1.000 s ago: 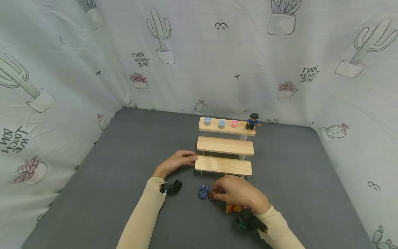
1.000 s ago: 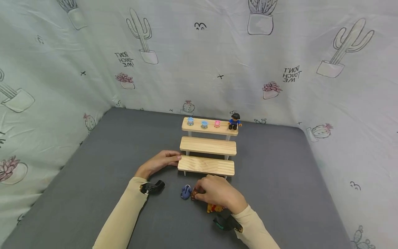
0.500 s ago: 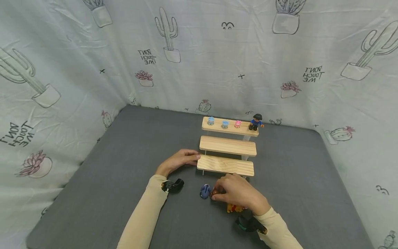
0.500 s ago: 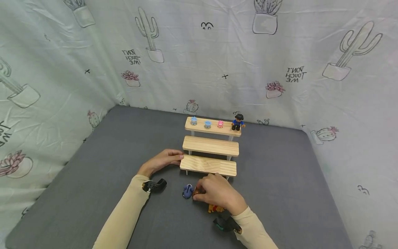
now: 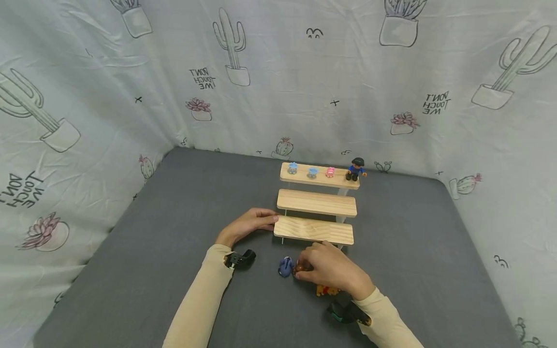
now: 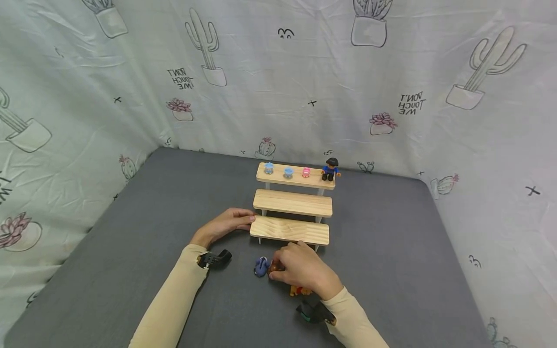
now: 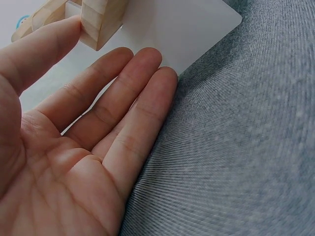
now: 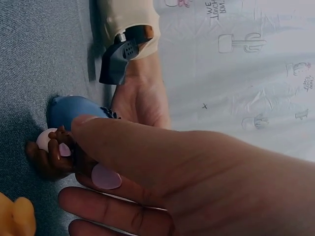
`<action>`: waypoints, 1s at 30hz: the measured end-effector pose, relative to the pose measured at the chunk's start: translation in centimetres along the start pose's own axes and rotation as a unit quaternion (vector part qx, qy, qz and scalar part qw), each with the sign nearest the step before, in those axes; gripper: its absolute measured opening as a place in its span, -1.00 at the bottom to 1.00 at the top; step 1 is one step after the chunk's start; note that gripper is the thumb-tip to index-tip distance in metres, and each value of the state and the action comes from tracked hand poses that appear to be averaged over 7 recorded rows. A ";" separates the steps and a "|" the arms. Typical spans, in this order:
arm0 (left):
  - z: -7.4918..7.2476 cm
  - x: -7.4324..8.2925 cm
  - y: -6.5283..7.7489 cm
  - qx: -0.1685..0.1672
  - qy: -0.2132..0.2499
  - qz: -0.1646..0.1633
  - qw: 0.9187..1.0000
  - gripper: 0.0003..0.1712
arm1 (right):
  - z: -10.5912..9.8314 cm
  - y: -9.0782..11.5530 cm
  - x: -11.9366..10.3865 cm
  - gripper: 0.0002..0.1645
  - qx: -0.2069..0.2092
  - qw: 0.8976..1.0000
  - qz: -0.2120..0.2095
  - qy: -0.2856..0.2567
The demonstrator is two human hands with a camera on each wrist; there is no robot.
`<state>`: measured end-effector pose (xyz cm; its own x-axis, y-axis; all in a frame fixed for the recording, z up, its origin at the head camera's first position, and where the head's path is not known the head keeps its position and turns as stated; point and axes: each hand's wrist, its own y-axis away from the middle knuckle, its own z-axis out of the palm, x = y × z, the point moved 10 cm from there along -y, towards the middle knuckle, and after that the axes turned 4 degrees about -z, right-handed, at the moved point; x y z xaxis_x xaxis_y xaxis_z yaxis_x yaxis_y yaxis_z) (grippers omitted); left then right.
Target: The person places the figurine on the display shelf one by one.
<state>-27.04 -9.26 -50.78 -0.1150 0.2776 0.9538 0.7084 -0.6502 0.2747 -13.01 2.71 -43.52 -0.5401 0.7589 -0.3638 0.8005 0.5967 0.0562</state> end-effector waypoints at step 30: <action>-0.1 -0.1 -0.3 0.003 0.001 0.003 1.000 -0.43 | -1.1 0.3 0.0 -0.85 0.018 0.998 -0.021 -0.054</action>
<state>-27.34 -9.17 -50.92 -0.1119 0.2721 0.9558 0.7137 -0.6472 0.2678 -13.09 3.14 -42.43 -0.5438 0.6992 -0.4641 0.7877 0.6161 0.0053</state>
